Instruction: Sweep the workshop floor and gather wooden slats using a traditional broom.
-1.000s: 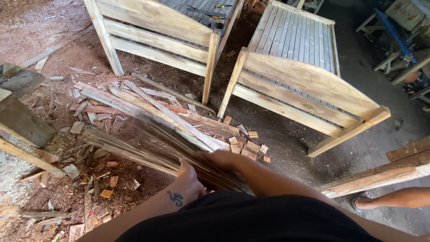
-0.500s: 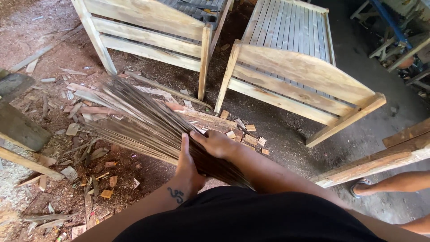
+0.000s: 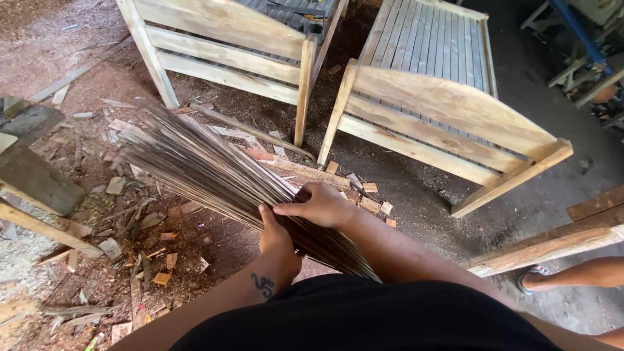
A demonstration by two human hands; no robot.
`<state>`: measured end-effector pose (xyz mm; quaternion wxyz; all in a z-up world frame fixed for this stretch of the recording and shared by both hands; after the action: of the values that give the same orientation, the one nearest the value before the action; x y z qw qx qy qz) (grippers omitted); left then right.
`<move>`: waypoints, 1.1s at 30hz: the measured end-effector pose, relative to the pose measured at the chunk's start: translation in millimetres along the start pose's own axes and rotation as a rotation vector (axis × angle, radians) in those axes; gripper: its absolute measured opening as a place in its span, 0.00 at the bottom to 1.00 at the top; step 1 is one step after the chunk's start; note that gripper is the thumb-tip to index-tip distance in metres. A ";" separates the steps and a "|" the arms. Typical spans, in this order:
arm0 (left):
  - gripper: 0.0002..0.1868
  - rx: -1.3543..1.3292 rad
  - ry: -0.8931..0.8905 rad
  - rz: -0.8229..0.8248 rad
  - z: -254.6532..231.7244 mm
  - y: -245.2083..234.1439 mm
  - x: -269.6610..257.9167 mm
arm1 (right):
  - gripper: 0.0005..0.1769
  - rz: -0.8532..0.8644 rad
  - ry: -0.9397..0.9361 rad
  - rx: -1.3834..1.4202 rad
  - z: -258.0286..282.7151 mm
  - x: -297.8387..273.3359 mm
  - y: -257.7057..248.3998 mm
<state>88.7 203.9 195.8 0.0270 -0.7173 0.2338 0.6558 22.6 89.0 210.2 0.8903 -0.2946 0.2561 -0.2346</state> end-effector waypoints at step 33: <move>0.39 -0.025 -0.077 -0.095 -0.1 -15.6 13.9 | 0.54 0.097 0.032 -0.062 -54.2 52.5 43.3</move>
<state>95.0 213.6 178.4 0.0581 -0.7020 0.1903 0.6838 41.7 68.2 128.0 0.8868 -0.3055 0.2914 -0.1880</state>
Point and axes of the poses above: each hand's wrist, its own x-axis towards the middle knuckle, its own y-axis out of the palm, z = x × y, the point moved 3 cm from there along x, towards the middle knuckle, and after that the axes turned 13 degrees about -y, right-handed, at the moved point
